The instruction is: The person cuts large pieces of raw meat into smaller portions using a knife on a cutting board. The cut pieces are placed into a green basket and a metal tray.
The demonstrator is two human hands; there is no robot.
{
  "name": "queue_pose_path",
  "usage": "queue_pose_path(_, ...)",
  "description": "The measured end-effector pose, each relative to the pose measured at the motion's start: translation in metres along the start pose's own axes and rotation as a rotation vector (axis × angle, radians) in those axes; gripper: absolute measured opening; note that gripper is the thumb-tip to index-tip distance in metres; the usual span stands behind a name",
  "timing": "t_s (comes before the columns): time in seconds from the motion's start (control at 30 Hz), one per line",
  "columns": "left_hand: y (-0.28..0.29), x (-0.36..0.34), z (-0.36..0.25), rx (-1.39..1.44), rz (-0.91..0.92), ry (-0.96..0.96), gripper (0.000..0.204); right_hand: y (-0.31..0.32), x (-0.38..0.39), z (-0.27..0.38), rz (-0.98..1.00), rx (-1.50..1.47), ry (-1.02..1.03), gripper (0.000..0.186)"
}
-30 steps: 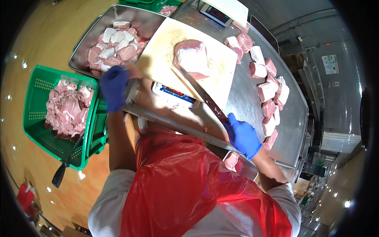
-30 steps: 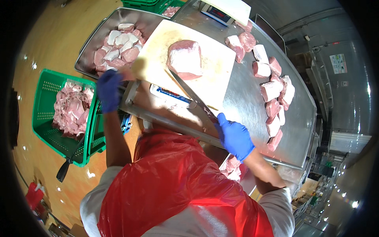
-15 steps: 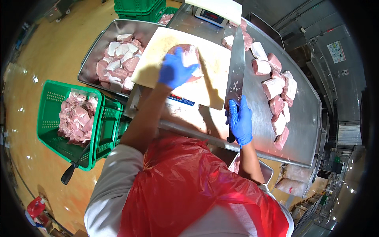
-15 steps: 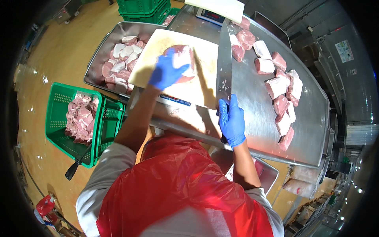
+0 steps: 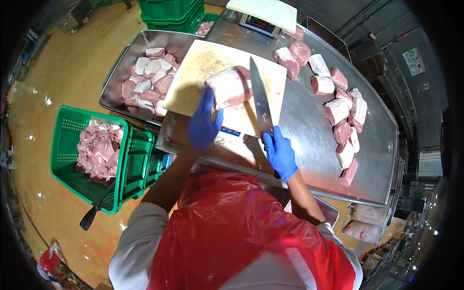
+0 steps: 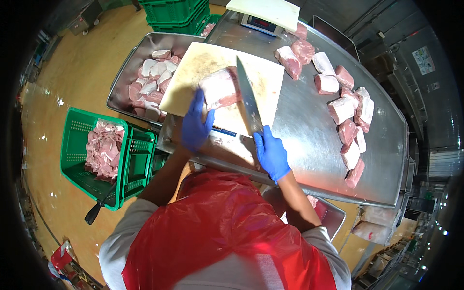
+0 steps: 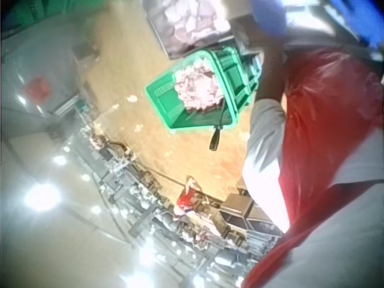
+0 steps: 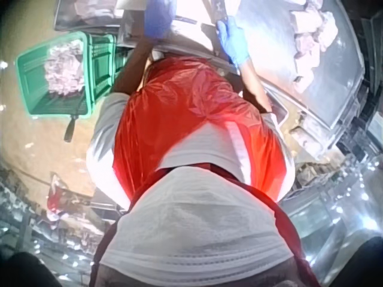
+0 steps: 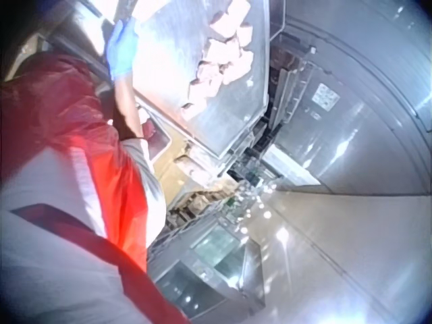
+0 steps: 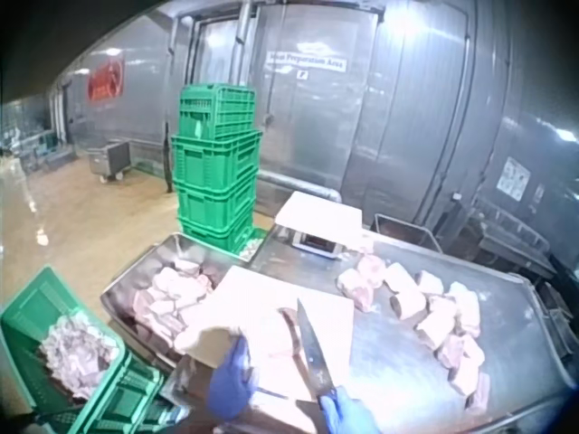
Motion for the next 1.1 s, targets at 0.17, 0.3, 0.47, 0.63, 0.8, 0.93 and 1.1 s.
queue_pose_path(0.17,0.007,0.035,0.007,0.292,0.038,0.219,0.035,-0.039,-0.059,0.034,0.099,0.086,0.084,0.029)
queue_pose_path(0.3,0.048,-0.013,-0.005,0.163,-0.284,0.055,0.018,-0.067,-0.107,0.071,0.098,0.060,0.175,0.032)
queue_pose_path(0.47,0.040,-0.001,0.024,0.169,-0.088,0.372,0.015,-0.076,-0.121,0.075,0.108,0.125,0.164,0.032)
queue_pose_path(0.63,0.056,0.019,0.069,0.175,-0.258,0.551,0.019,-0.035,-0.024,0.023,0.394,0.402,-0.046,0.029)
queue_pose_path(0.8,0.044,0.016,0.094,0.228,-0.270,0.644,0.018,0.042,0.034,0.030,0.524,0.540,-0.081,0.022)
queue_pose_path(0.93,0.037,-0.011,0.020,0.250,-0.167,0.377,0.024,0.061,0.029,0.034,0.254,0.473,-0.013,0.021)
queue_pose_path(1.1,-0.001,-0.020,0.017,0.187,-0.157,0.371,0.020,0.003,-0.018,0.061,0.012,0.299,0.081,0.021)
Point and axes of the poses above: each hand's wrist, its own x-axis away from the middle knuckle, its own y-axis out of the back of the hand, z = x × y, the point moved 6 cm from there along -x, towards the middle knuckle, and after that the axes turned 15 degrees about -x, right-handed, at the moved point
